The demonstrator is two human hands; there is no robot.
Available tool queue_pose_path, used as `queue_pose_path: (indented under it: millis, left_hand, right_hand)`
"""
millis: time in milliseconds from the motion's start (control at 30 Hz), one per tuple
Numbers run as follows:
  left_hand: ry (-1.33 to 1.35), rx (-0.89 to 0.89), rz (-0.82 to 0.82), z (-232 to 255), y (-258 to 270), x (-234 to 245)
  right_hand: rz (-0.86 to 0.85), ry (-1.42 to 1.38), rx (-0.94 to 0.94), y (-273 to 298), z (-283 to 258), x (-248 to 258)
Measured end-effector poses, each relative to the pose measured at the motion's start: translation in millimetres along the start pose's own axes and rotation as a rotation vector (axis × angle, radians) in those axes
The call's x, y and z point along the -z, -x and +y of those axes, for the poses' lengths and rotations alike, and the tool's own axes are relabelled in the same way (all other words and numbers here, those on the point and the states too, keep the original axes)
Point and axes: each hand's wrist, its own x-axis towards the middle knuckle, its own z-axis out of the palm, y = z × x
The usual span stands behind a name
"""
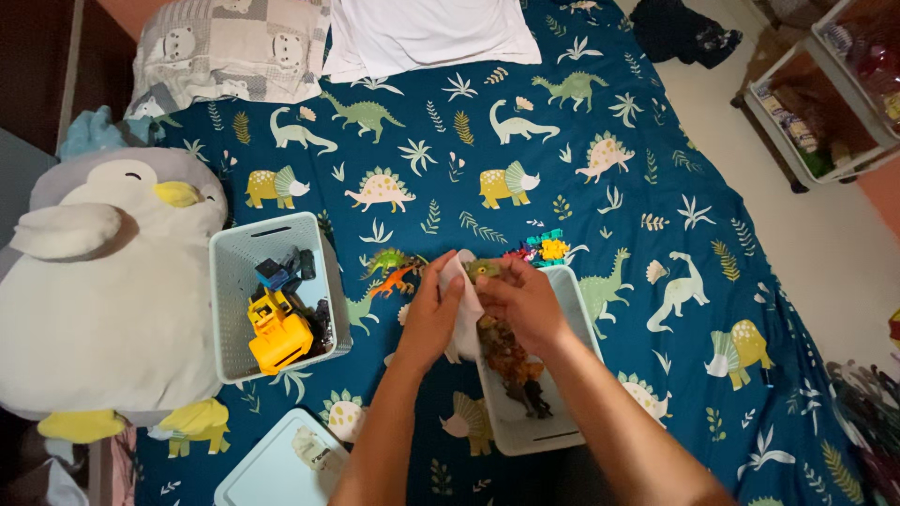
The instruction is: The person cleans various plastic toys by hand using a white cloth on a dinosaur-patterned bedspread.
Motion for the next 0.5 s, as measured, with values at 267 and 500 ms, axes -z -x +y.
queue_pose_path:
  millis: [267, 500]
  left_hand:
    - [-0.212, -0.116, 0.398, -7, -7, -21]
    - [-0.257, -0.218, 0.605, -48, -5, -26]
  right_hand:
    - [0.002, -0.017, -0.015, 14, 2, -19]
    - [-0.026, 0.074, 0.042, 20, 3, -27]
